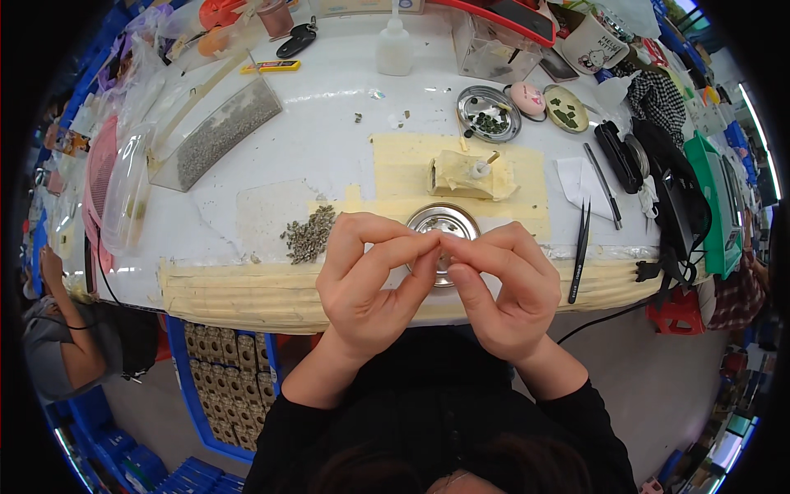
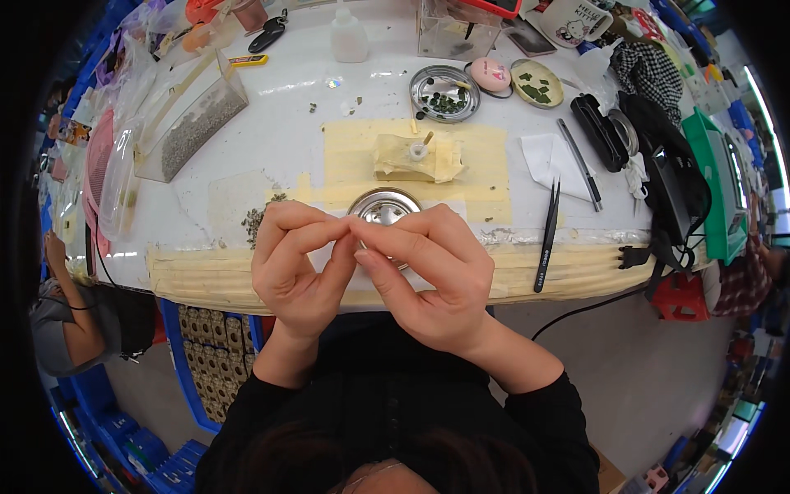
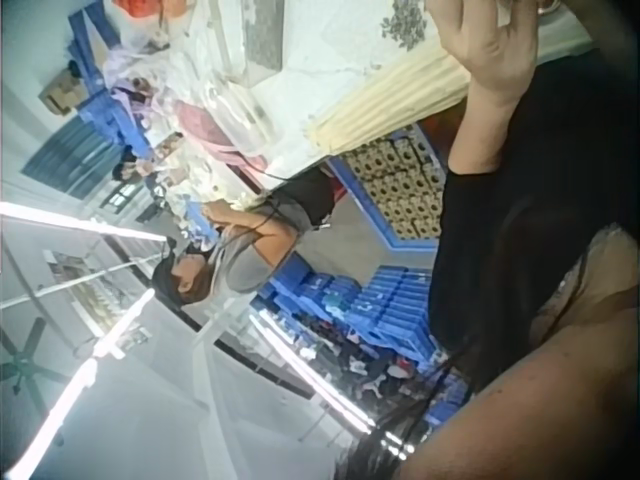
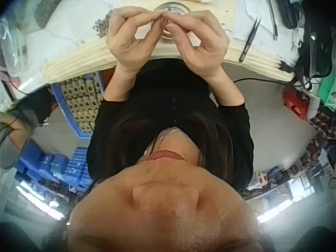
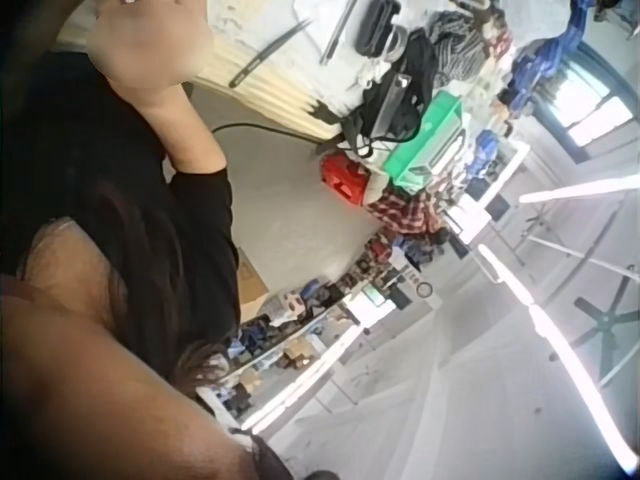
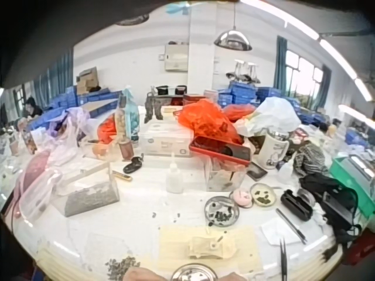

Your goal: Assembling small components by hand at a factory workbench.

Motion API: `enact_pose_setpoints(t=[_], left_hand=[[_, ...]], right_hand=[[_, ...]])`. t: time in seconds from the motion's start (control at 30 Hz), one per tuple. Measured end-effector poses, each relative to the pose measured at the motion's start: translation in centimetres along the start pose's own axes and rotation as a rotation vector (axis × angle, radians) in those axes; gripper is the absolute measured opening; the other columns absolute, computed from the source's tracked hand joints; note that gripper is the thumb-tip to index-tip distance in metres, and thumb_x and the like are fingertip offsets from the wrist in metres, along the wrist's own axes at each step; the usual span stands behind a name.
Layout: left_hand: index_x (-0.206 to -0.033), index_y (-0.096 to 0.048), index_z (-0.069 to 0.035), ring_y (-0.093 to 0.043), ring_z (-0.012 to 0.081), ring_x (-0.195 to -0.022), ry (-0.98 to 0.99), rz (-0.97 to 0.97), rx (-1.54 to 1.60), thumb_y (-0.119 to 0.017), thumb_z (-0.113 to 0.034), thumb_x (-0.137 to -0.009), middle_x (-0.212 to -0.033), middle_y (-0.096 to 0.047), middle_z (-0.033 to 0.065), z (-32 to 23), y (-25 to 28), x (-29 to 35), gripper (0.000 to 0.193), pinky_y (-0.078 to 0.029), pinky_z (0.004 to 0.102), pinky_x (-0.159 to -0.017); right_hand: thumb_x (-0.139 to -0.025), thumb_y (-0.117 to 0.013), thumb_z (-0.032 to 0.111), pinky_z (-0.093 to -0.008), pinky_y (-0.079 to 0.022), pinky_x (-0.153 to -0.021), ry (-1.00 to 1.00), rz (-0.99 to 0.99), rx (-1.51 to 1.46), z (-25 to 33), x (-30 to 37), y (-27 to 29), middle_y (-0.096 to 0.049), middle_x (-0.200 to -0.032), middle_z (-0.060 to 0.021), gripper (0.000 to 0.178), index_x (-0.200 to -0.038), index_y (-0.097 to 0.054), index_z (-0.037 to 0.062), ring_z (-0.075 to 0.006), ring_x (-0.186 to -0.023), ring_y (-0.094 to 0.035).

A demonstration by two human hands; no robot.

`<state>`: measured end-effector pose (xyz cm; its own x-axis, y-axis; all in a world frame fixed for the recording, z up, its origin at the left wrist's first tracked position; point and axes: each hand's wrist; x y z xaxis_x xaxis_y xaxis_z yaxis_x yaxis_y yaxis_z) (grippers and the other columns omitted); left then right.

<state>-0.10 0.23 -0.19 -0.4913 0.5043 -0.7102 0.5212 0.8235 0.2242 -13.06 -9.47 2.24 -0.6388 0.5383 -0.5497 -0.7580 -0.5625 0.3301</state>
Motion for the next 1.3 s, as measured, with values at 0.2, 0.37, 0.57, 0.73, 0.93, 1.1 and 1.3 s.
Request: enact_pose_setpoints(t=[0.2, 0.37, 0.57, 0.73, 0.93, 1.1, 1.3], left_hand=[[-0.096, -0.076, -0.004, -0.058, 0.0181, -0.077, 0.007, 0.015, 0.059, -0.081, 0.006, -0.070, -0.088, -0.064, 0.0043, 0.1, 0.2, 0.0, 0.028, -0.044, 0.0286, -0.065], [-0.097, -0.077, -0.006, -0.057, 0.0174, -0.077, -0.048, 0.057, 0.022, -0.082, 0.005, -0.069, -0.088, -0.064, 0.0036, 0.1, 0.3, 0.0, 0.030, -0.043, 0.0283, -0.065], [-0.096, -0.076, -0.005, -0.057, 0.0183, -0.076, -0.060, 0.025, -0.068, -0.081, 0.005, -0.068, -0.087, -0.064, 0.0035, -0.1, 0.0, -0.1, 0.030, -0.044, 0.0292, -0.065], [-0.096, -0.076, -0.004, -0.058, 0.0176, -0.076, 0.000, 0.001, 0.004, -0.080, 0.007, -0.070, -0.088, -0.064, 0.0043, 0.1, 0.2, 0.0, 0.029, -0.045, 0.0275, -0.064], [-0.096, -0.076, -0.005, -0.058, 0.0166, -0.077, -0.008, 0.031, 0.084, -0.081, 0.006, -0.070, -0.087, -0.064, 0.0047, 0.1, 0.3, -0.2, 0.029, -0.045, 0.0262, -0.063], [-0.097, -0.076, -0.006, -0.058, 0.0168, -0.078, -0.067, 0.035, -0.013, -0.082, 0.006, -0.068, -0.087, -0.064, 0.0037, -0.1, 0.2, -0.1, 0.031, -0.045, 0.0266, -0.064], [-0.097, -0.078, -0.007, -0.057, 0.0166, -0.078, -0.069, 0.045, -0.024, -0.083, 0.005, -0.067, -0.089, -0.063, 0.0033, -0.1, 0.3, -0.1, 0.033, -0.046, 0.0264, -0.065]], right_hand=[[-0.090, -0.070, 0.001, -0.0232, -0.048, -0.064, -0.308, 0.024, -0.353, -0.4, 0.5, -0.4, -0.066, -0.086, -0.0050, 0.019, -0.109, -0.073, -0.0002, -0.0091, -0.073, -0.059], [-0.095, -0.067, 0.006, -0.0209, -0.048, -0.066, -0.668, 0.094, -0.796, -0.6, 0.3, 0.2, -0.065, -0.087, -0.0025, 0.016, -0.109, -0.068, -0.0013, -0.0061, -0.073, -0.058], [-0.086, -0.077, 0.004, -0.0222, -0.047, -0.061, -0.158, -0.064, -0.280, -0.5, 0.4, -0.4, -0.065, -0.083, -0.0033, 0.024, -0.109, -0.072, 0.0015, -0.0089, -0.070, -0.058], [-0.080, -0.078, 0.000, -0.0250, -0.047, -0.057, 0.176, -0.050, 0.170, -0.4, 0.0, -0.5, -0.064, -0.083, -0.0072, 0.030, -0.109, -0.076, 0.0029, -0.0146, -0.068, -0.060], [-0.089, -0.073, 0.004, -0.0223, -0.047, -0.062, -0.286, 0.049, -0.361, -0.8, 0.8, -0.7, -0.066, -0.086, -0.0053, 0.017, -0.106, -0.073, 0.0003, -0.0091, -0.071, -0.060], [-0.095, -0.068, 0.007, -0.0200, -0.049, -0.067, -0.509, 0.058, -0.699, -0.9, 0.6, -0.2, -0.067, -0.090, -0.0025, 0.015, -0.108, -0.068, -0.0010, -0.0054, -0.075, -0.060], [-0.098, -0.065, 0.013, -0.0205, -0.050, -0.064, -0.591, 0.055, -0.711, 0.2, -0.1, 0.1, -0.067, -0.087, -0.0028, 0.015, -0.104, -0.066, -0.0015, -0.0055, -0.073, -0.061]])
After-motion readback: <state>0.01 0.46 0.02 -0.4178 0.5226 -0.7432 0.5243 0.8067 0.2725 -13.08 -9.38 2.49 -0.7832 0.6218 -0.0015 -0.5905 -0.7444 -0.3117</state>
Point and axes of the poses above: each hand's wrist, its own x-axis away from the middle knuckle, its own y-axis out of the back of the hand, z = x × y
